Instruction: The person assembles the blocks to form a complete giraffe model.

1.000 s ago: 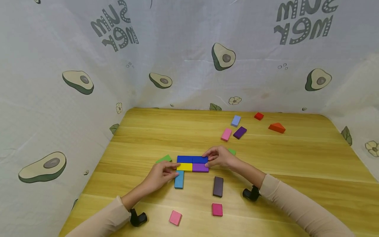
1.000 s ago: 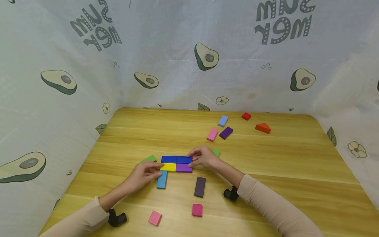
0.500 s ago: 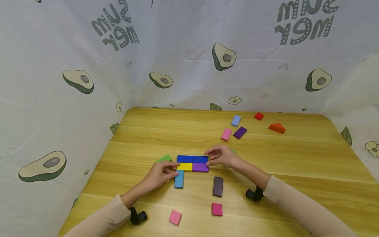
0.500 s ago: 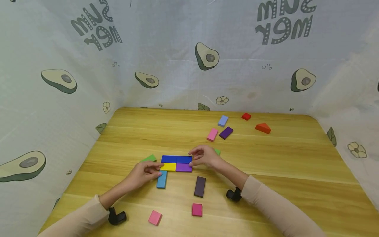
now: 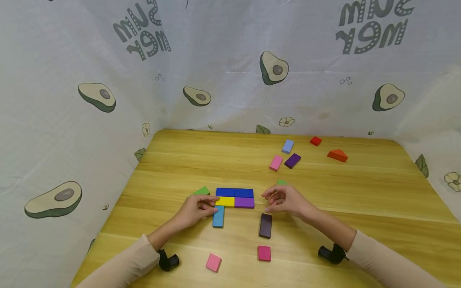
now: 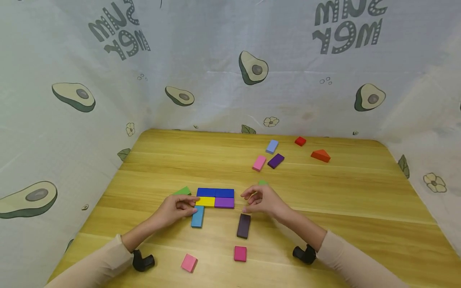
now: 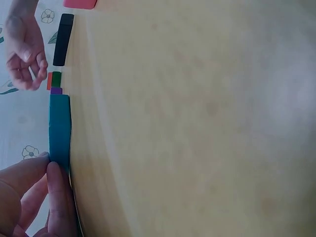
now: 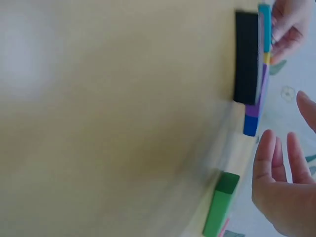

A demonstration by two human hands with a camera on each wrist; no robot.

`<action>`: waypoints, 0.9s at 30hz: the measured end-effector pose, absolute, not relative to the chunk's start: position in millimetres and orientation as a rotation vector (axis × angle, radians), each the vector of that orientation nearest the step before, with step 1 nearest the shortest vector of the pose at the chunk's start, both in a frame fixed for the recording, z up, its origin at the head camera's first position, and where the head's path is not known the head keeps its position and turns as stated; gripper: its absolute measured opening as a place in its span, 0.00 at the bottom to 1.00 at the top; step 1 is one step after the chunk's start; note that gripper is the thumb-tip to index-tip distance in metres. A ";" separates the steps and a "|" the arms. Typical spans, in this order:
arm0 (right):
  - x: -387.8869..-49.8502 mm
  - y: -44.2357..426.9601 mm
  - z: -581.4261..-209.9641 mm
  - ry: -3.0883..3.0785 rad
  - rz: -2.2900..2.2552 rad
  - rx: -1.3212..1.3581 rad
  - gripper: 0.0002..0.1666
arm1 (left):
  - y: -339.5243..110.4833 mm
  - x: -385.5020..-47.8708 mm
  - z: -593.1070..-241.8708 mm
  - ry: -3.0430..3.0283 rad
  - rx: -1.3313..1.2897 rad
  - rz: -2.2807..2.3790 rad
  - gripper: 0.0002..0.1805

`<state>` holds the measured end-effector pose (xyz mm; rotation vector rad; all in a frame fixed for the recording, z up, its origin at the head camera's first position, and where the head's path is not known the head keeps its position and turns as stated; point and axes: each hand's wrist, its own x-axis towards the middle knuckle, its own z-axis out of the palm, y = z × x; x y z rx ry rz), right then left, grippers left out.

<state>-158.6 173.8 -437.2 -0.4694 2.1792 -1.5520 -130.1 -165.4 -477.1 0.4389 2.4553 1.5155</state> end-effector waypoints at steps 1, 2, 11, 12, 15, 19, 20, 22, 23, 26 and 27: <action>-155.2 175.9 -438.0 2.178 -1.552 -0.465 0.26 | -165.5 -130.2 -476.7 2.454 0.443 1.517 0.17; -152.0 178.1 -439.0 2.181 -1.553 -0.462 0.26 | -165.2 -130.2 -476.1 2.449 0.442 1.521 0.18; -128.9 184.9 -444.6 2.174 -1.633 -0.379 0.25 | -163.1 -129.2 -471.8 2.445 0.411 1.519 0.18; -127.1 184.6 -445.5 2.164 -1.642 -0.374 0.25 | -162.9 -129.1 -471.7 2.452 0.413 1.512 0.17; -122.8 182.5 -448.1 2.141 -1.658 -0.354 0.26 | -162.6 -128.8 -472.0 2.465 0.413 1.507 0.17; -119.6 179.9 -451.5 2.138 -1.646 -0.335 0.28 | -162.9 -128.7 -471.6 2.459 0.406 1.516 0.17; -119.4 179.3 -452.3 2.139 -1.642 -0.332 0.29 | -162.9 -128.8 -471.5 2.453 0.403 1.522 0.17; -119.4 177.8 -453.2 2.139 -1.631 -0.331 0.29 | -163.1 -128.7 -470.7 2.439 0.404 1.532 0.18; -119.7 177.2 -453.6 2.136 -1.629 -0.332 0.30 | -163.2 -128.7 -470.6 2.431 0.404 1.538 0.18; -120.5 175.2 -454.8 2.123 -1.631 -0.336 0.30 | -163.6 -128.6 -471.2 2.421 0.405 1.545 0.18; -120.6 174.5 -454.8 2.120 -1.632 -0.337 0.30 | -163.2 -128.4 -471.1 2.422 0.402 1.543 0.18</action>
